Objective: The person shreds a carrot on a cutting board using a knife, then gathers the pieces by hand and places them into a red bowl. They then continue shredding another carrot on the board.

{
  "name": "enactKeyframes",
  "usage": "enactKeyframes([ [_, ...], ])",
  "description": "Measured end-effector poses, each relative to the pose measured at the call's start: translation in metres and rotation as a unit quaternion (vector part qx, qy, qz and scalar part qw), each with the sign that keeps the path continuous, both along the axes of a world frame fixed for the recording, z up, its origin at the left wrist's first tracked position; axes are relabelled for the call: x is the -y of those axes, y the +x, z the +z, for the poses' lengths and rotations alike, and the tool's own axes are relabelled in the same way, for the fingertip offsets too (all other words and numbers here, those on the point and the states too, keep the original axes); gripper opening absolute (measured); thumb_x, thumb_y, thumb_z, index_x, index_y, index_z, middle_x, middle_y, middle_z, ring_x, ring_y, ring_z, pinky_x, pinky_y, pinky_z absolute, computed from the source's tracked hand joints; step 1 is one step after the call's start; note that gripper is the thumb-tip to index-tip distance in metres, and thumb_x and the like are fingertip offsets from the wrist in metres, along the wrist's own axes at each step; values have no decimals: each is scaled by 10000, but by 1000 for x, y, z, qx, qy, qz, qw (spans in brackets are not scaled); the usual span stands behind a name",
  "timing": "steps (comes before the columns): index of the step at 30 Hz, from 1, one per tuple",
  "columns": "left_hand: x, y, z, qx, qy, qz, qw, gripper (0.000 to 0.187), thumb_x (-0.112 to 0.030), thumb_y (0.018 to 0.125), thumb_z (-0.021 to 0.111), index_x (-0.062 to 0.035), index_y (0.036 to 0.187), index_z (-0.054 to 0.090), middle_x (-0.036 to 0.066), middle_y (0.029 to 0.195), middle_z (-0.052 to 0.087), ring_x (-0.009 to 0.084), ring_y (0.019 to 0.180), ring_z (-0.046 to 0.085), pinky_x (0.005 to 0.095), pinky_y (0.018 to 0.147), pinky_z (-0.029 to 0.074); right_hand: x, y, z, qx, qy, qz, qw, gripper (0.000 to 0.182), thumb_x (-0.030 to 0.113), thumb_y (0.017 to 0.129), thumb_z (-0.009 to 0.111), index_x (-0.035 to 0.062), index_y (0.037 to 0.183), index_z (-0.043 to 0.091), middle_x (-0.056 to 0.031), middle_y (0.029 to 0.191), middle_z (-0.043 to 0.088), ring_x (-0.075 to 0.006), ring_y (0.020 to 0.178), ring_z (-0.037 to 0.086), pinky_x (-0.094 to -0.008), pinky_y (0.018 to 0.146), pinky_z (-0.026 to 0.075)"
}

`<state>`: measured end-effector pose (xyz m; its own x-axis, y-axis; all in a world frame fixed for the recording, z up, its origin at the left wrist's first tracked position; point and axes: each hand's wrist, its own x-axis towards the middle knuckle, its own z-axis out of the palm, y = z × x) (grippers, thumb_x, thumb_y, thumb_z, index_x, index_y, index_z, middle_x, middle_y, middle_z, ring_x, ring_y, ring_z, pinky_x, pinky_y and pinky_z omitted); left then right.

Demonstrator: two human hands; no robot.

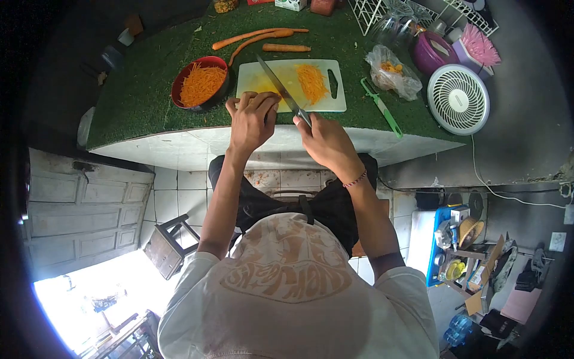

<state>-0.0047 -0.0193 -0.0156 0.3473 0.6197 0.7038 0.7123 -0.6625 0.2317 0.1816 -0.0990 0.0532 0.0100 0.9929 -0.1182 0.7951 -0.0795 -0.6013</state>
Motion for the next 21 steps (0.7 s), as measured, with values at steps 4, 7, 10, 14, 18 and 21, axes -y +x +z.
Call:
enactKeyframes([
  [4,-1,-1,-1,4,-2,-3,1000,164,-135,883,706,-171,1038,750,-75,1064,727,167,993,609,456,911,327,-4,5,-19,57,80,47,994,484,420,1052,513,-36,918,606,-265,677,645,-468,693,662,-531,667,518],
  [7,-1,-1,-1,1,-3,-4,1000,160,-138,886,709,-172,1036,749,-77,1064,726,165,992,608,457,913,328,-2,3,-16,61,86,38,994,463,404,1050,522,-33,919,605,-258,667,644,-469,676,660,-535,655,521],
  [10,0,0,0,-2,2,-1,1000,157,-135,887,708,-172,1034,749,-80,1069,725,166,990,609,457,915,329,0,-1,-14,65,101,26,992,437,379,1050,528,-28,912,604,-251,647,637,-471,657,657,-536,649,526],
  [14,0,0,-1,-5,2,1,1000,164,-128,885,706,-174,1037,747,-83,1084,724,166,998,607,459,916,330,2,-9,-16,109,130,27,985,411,349,1048,535,-22,881,591,-241,622,631,-461,630,661,-521,621,536],
  [18,0,-1,-2,-3,-8,-1,1000,159,-127,884,699,-176,1028,744,-89,1095,724,162,1005,606,460,917,327,-9,-23,-18,149,152,21,977,404,330,1045,540,-22,850,570,-241,613,631,-446,612,665,-510,580,538],
  [21,0,-1,0,3,-8,-6,1000,147,-129,888,692,-175,1017,744,-92,1091,727,158,1002,606,458,915,325,-27,-29,-28,153,172,11,973,405,323,1052,526,-36,870,568,-234,586,618,-445,579,656,-513,543,530],
])
